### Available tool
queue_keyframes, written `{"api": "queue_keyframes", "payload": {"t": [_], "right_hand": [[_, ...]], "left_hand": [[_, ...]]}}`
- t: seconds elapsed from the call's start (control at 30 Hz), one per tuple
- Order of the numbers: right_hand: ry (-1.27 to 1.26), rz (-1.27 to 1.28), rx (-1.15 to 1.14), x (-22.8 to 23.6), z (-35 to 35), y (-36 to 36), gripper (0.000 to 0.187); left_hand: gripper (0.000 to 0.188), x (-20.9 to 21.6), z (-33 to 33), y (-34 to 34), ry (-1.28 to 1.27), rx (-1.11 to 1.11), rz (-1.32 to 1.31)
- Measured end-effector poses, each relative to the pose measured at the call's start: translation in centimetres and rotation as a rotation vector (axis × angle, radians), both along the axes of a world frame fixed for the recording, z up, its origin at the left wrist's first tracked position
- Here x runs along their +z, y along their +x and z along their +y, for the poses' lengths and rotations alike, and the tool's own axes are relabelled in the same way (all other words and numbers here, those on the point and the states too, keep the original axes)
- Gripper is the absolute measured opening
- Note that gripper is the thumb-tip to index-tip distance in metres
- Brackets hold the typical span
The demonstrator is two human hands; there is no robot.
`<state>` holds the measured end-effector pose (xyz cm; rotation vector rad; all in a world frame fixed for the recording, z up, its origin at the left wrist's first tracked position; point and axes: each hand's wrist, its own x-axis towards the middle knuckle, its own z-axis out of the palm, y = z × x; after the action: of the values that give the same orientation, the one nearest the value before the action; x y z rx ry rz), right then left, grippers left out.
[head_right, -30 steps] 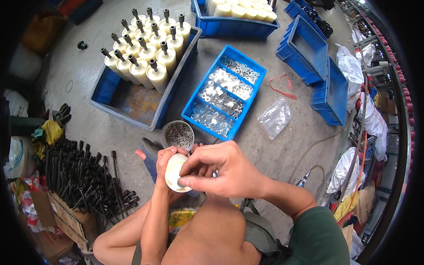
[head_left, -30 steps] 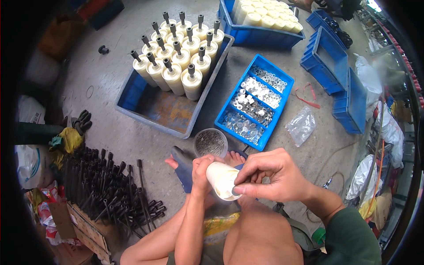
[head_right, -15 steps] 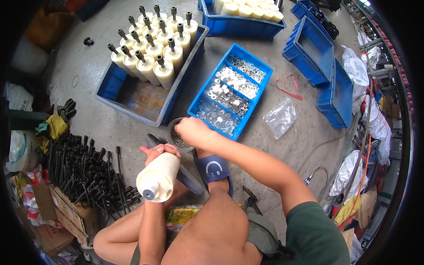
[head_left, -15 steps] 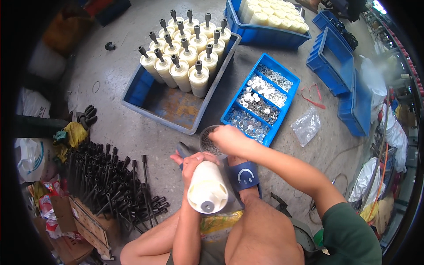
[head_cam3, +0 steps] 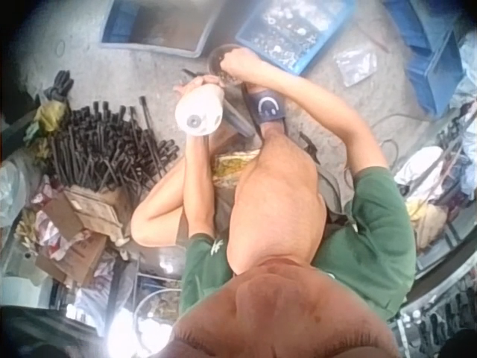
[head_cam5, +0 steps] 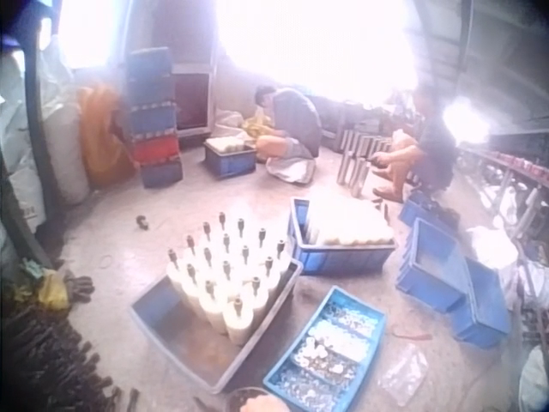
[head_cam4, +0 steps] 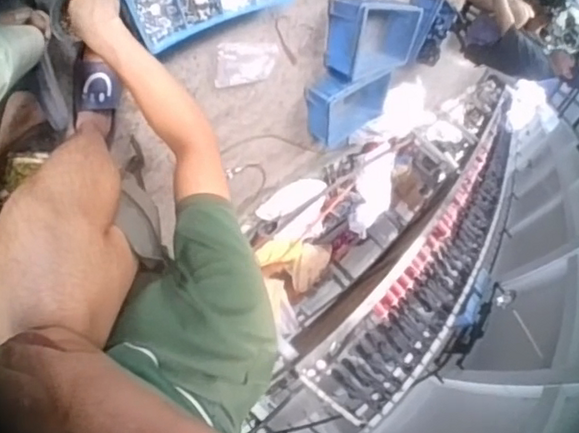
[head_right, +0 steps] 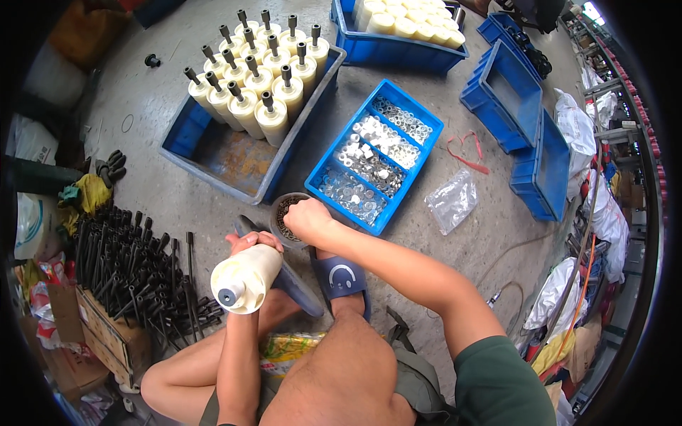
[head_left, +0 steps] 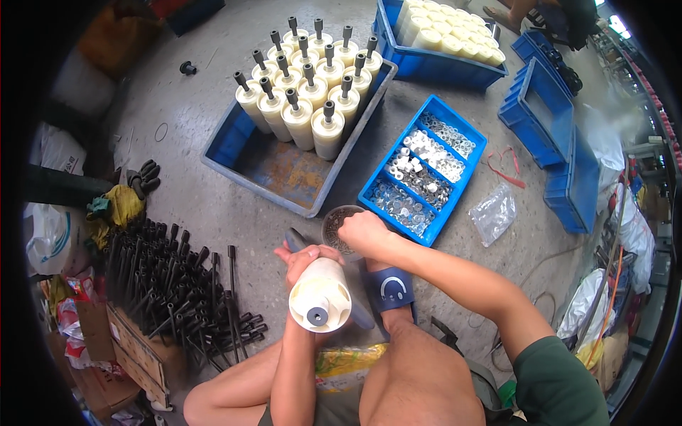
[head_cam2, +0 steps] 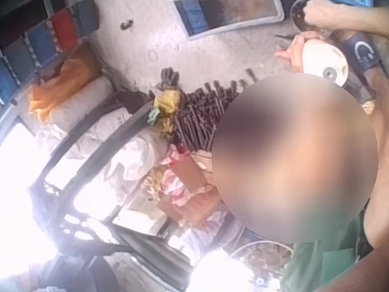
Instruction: The person assembles cylindrical components by inserting metal pins and washers into a plastic cylinder using their hands.
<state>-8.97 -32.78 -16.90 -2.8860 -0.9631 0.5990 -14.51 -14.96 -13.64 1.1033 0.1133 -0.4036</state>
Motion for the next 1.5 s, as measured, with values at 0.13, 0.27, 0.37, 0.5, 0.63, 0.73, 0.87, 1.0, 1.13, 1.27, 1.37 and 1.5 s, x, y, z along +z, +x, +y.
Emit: {"api": "queue_keyframes", "payload": {"t": [0.13,0.27,0.37,0.5,0.63,0.73,0.87,1.0,1.13,1.27,1.37,1.5], "right_hand": [[-0.070,0.036,0.105,-1.0,1.1,0.1,0.014],[-0.061,0.053,0.089,-1.1,0.9,0.4,0.013],[-0.029,0.072,0.090,-1.5,0.8,0.5,0.013],[-0.053,0.098,0.105,-1.7,1.0,0.7,0.013],[-0.030,0.087,0.094,-1.2,0.7,0.6,0.016],[0.117,0.150,-0.026,-0.1,0.3,1.0,0.017],[0.470,0.185,-0.165,3.4,-1.3,1.6,0.020],[0.837,0.282,-0.398,7.2,-2.7,1.2,0.017],[1.099,0.201,-0.489,12.0,-3.8,0.3,0.017],[1.115,0.087,-0.360,19.2,-4.7,-0.5,0.014],[1.142,-0.075,-0.169,21.6,-3.9,-1.1,0.019],[1.073,-0.202,0.048,23.3,-3.8,-1.4,0.024]], "left_hand": [[0.049,0.5,-0.2,0.0,-0.008,0.011,0.050],[0.049,0.7,-0.3,0.0,-0.022,0.006,0.049],[0.045,0.8,-0.1,0.0,-0.084,0.011,0.084],[0.043,0.2,0.0,-0.1,-0.151,0.024,0.124],[0.044,-0.6,0.2,-0.1,-0.128,0.005,0.096],[0.046,-0.7,0.2,0.1,-0.089,-0.007,0.044],[0.047,-1.2,0.4,0.1,-0.088,0.001,0.061],[0.045,0.0,0.2,-0.1,-0.143,0.008,0.119],[0.042,1.3,0.0,-0.1,-0.110,0.000,0.137],[0.041,2.3,-0.3,0.3,-0.105,-0.015,0.144],[0.038,2.5,-0.2,-0.2,-0.235,0.045,0.374],[0.039,3.0,-1.0,-0.4,-0.338,0.079,0.508]]}}
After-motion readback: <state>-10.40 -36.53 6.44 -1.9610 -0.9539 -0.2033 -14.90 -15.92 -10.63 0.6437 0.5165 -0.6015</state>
